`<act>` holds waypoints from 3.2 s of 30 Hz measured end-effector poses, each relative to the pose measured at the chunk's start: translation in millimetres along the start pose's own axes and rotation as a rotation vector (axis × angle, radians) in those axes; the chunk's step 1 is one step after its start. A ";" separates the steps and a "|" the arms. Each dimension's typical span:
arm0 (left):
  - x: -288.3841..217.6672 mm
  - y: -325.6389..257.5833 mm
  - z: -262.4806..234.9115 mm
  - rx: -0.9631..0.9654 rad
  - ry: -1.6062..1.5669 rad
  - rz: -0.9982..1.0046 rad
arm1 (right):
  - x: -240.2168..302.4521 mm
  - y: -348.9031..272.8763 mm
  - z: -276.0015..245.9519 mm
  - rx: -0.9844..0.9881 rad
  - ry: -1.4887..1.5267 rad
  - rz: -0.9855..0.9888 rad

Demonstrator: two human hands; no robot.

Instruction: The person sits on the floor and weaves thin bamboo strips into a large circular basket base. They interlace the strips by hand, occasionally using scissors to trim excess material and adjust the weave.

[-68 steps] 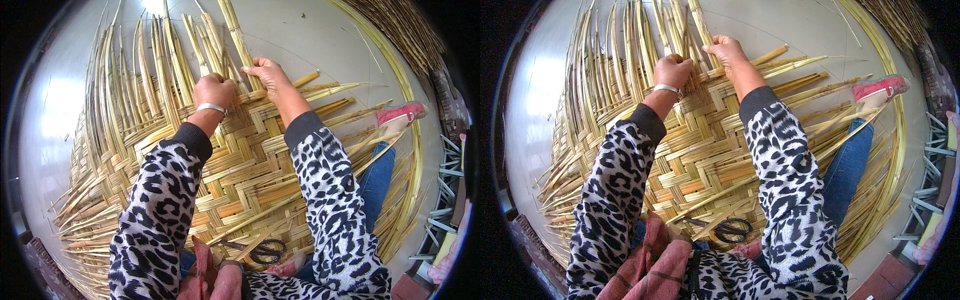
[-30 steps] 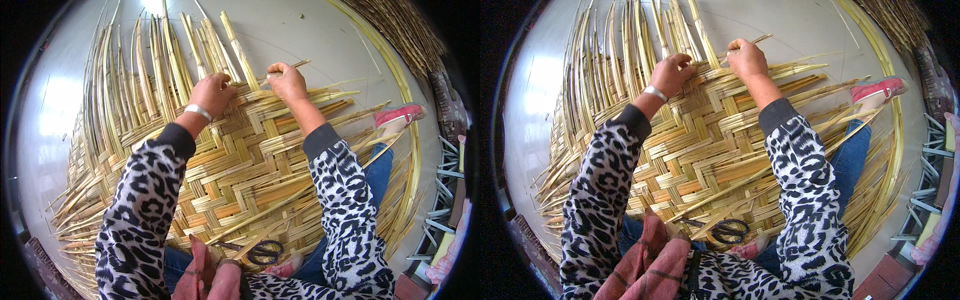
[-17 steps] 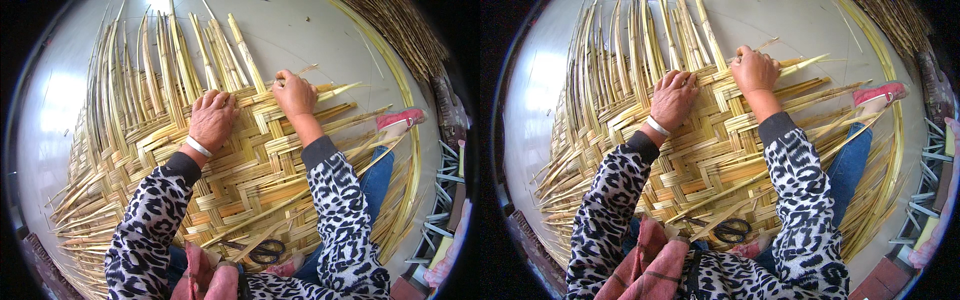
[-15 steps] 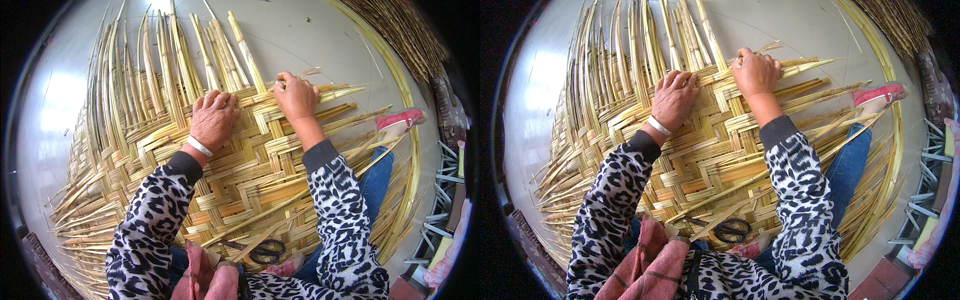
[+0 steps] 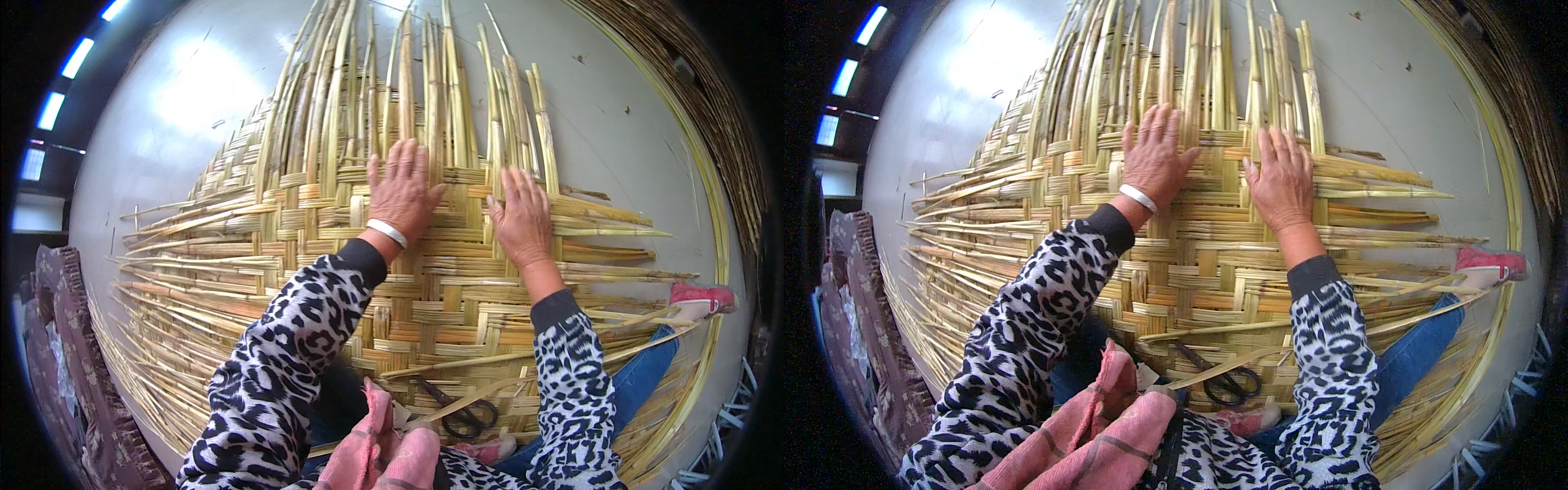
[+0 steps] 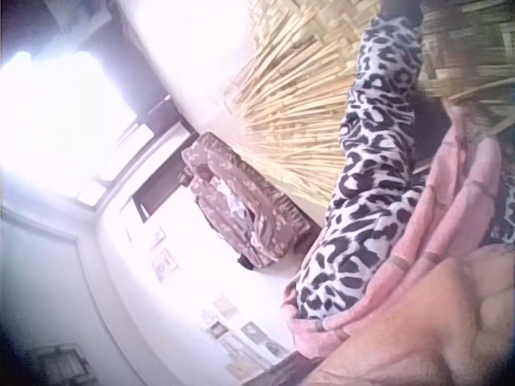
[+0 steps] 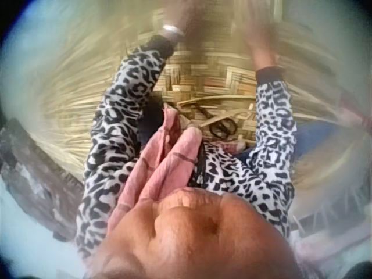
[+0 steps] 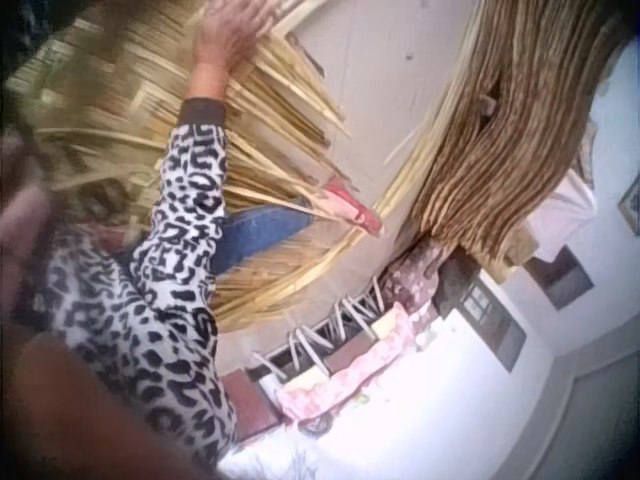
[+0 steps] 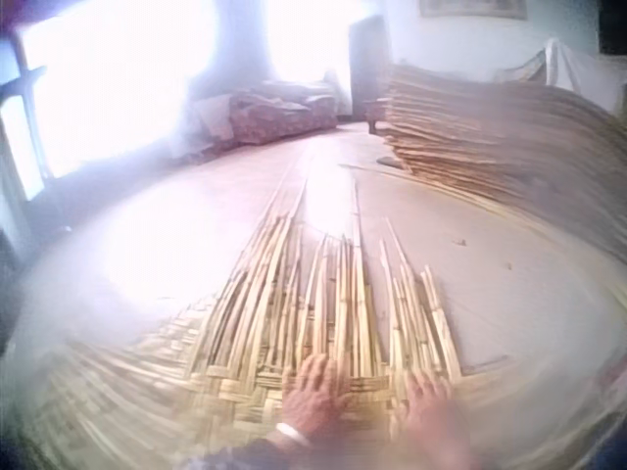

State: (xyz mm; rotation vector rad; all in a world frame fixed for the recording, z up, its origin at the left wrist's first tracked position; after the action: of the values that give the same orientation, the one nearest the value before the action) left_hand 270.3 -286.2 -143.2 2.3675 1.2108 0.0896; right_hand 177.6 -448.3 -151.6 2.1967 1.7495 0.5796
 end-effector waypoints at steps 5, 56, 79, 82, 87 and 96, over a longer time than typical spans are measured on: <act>47.5 -20.1 -2.2 0.094 0.070 -0.004 | -0.8 -8.1 18.0 0.028 -0.067 -0.011; -41.2 -220.8 -205.0 0.453 -0.733 -0.135 | 106.9 -280.5 -158.4 0.289 1.607 1.370; 4.4 -210.7 -234.4 0.581 -0.040 0.292 | 18.4 -286.5 -212.9 -0.171 1.629 1.426; -13.5 -209.3 -242.1 0.465 0.078 0.392 | 6.8 -292.3 -224.5 -0.202 1.476 1.393; -28.4 -208.3 -262.9 0.479 -0.220 0.299 | -12.1 -280.1 -231.9 -0.415 1.595 1.366; -75.3 -246.0 -280.9 1.083 -1.144 -0.102 | -20.9 -299.2 -220.7 -0.477 1.383 1.498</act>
State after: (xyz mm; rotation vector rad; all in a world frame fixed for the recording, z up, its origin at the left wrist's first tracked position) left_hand -34.5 -115.4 8.5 2.3020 0.7797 -2.0667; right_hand -188.0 -406.8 -94.2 2.3106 -0.4872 2.7839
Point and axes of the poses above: each hand's wrist, its own y-axis towards the middle knuckle, its own z-axis out of the palm, x = y × z, the point moved 9 cm from there along y, towards the middle knuckle, and after that the axes turned 11 degrees about -x, right-handed, at the moved point
